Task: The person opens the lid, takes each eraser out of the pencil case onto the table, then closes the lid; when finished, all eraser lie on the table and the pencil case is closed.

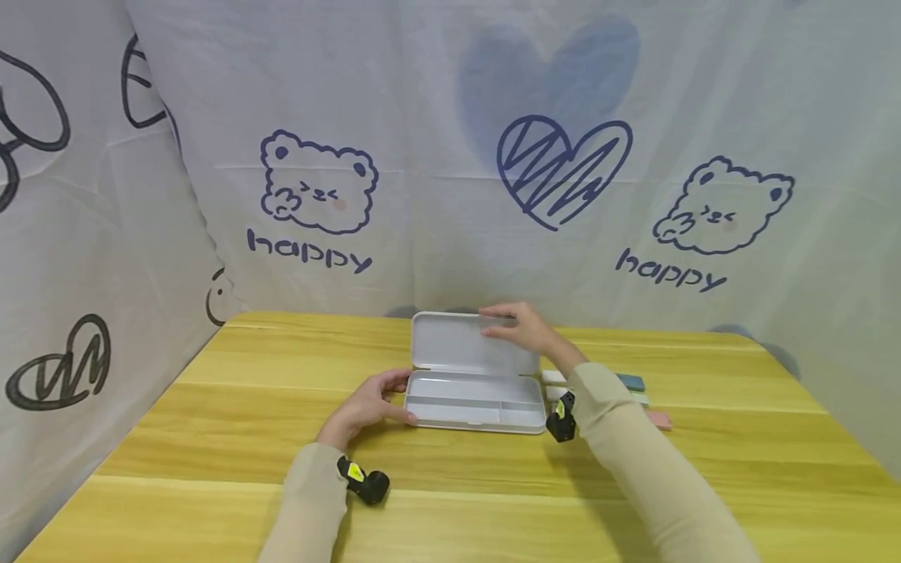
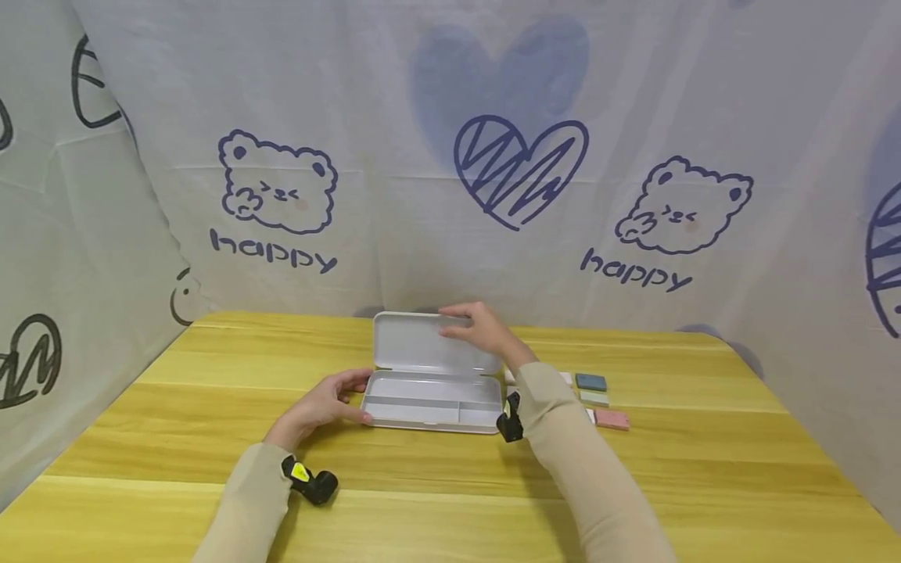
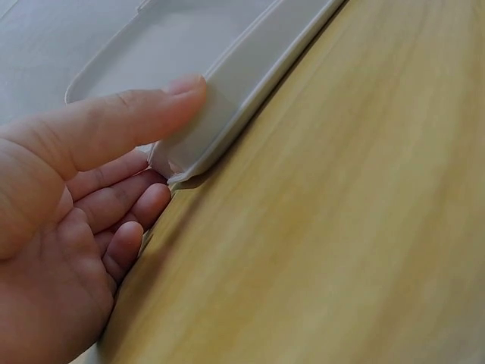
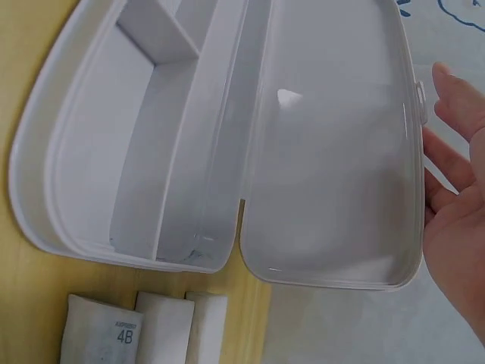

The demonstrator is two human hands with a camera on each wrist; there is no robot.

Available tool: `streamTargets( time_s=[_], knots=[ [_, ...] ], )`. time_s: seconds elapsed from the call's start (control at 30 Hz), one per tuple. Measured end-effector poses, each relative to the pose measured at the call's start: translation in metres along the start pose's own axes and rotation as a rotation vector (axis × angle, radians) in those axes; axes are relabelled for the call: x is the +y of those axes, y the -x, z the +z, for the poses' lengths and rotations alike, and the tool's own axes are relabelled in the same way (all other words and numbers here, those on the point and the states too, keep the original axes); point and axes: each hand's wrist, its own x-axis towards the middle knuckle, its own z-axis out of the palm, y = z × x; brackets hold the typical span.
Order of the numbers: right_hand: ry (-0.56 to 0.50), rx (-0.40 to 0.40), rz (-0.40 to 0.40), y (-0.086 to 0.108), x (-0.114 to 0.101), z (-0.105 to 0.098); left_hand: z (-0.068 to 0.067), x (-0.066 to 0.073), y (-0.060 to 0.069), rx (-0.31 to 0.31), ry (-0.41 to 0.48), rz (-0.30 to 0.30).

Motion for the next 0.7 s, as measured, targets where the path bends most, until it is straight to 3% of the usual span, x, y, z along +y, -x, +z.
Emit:
streamTargets(
  time_s=[0.17, 0.4, 0.53, 0.7],
  knots=[
    [-0.025, 0.026, -0.011, 0.005, -0.005, 0.001, 0.001, -0.001, 0.0, 0.012, -0.012, 0.004],
    [-0.001, 0.058, -0.102, 0.016, -0.01, 0.004, 0.001, -0.003, -0.001, -0.002, -0.024, 0.02],
    [-0.006, 0.032, -0.132, 0.023, -0.015, 0.002, 0.001, -0.002, -0.001, 0.004, -0.02, 0.02],
    [-0.032, -0.047, -0.092, 0.03, -0.023, -0.001, 0.001, 0.0, 0.0, 0.011, -0.03, 0.003]
  ],
)
